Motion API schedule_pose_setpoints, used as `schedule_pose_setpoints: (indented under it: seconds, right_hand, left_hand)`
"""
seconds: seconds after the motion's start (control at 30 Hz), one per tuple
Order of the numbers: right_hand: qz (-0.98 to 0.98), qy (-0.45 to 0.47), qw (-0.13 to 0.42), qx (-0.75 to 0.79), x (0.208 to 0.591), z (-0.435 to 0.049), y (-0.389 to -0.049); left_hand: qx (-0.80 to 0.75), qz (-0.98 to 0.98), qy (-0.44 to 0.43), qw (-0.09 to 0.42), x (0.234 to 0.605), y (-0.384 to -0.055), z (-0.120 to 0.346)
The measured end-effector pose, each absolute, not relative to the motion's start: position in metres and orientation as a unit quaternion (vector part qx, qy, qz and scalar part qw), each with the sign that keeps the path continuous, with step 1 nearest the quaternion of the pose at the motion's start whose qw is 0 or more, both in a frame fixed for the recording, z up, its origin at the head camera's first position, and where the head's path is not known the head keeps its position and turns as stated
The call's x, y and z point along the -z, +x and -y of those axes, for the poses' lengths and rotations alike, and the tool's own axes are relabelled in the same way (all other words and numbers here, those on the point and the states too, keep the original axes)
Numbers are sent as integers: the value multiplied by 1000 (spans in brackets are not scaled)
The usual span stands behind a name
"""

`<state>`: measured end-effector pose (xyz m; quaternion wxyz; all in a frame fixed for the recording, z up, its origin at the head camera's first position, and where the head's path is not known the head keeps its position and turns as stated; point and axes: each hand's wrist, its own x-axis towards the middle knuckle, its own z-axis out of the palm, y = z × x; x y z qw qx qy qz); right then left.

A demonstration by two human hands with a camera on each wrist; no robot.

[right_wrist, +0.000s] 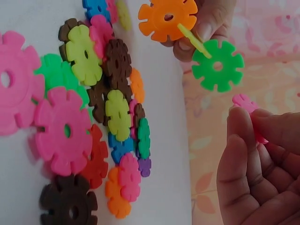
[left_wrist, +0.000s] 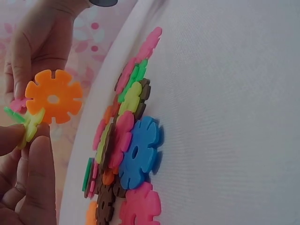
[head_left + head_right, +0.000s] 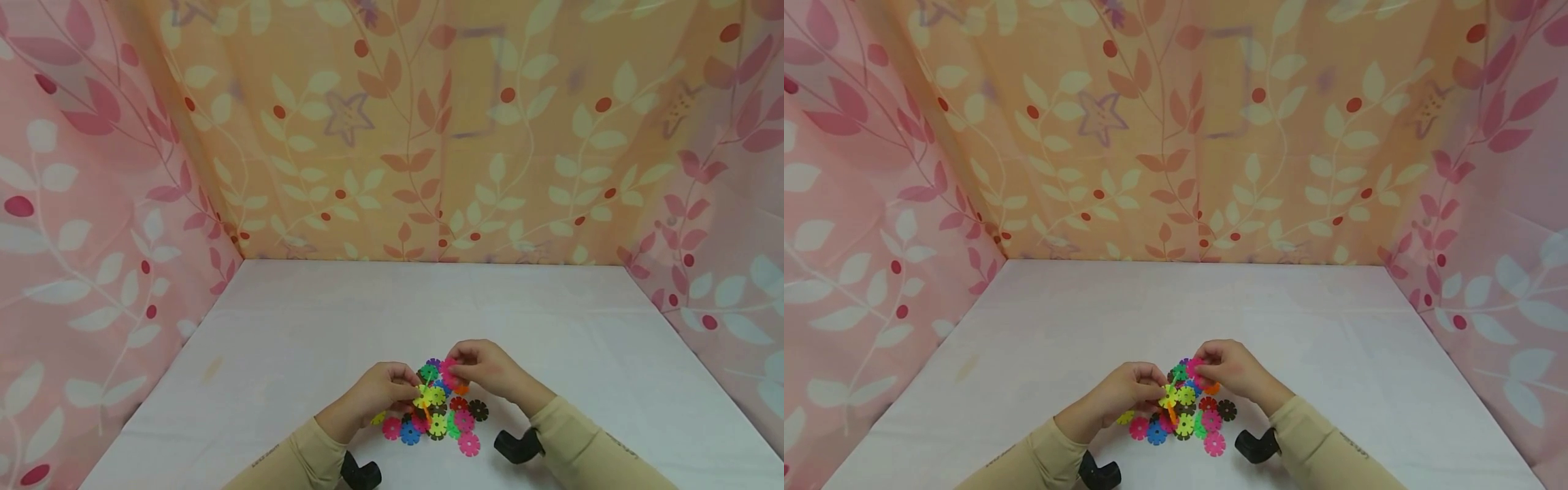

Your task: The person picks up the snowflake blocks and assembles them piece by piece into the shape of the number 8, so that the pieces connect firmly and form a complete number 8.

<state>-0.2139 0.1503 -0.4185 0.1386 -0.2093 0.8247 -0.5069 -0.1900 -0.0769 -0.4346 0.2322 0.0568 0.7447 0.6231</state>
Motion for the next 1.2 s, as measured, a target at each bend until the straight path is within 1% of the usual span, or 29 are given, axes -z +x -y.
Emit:
schedule_pose_setpoints:
  seconds: [0.23, 0.5, 1.2]
  right_hand:
    - [-818, -220, 152, 510, 416, -146, -212]
    - [-818, -211, 151, 512, 418, -144, -211]
    - [-806, -214, 183, 520, 416, -143, -210]
  left_hand:
    - [-629, -738, 60, 237, 434, -190, 77]
    - [-627, -739, 58, 237, 435, -190, 77]
    - [-617, -747, 59, 239, 437, -191, 75]
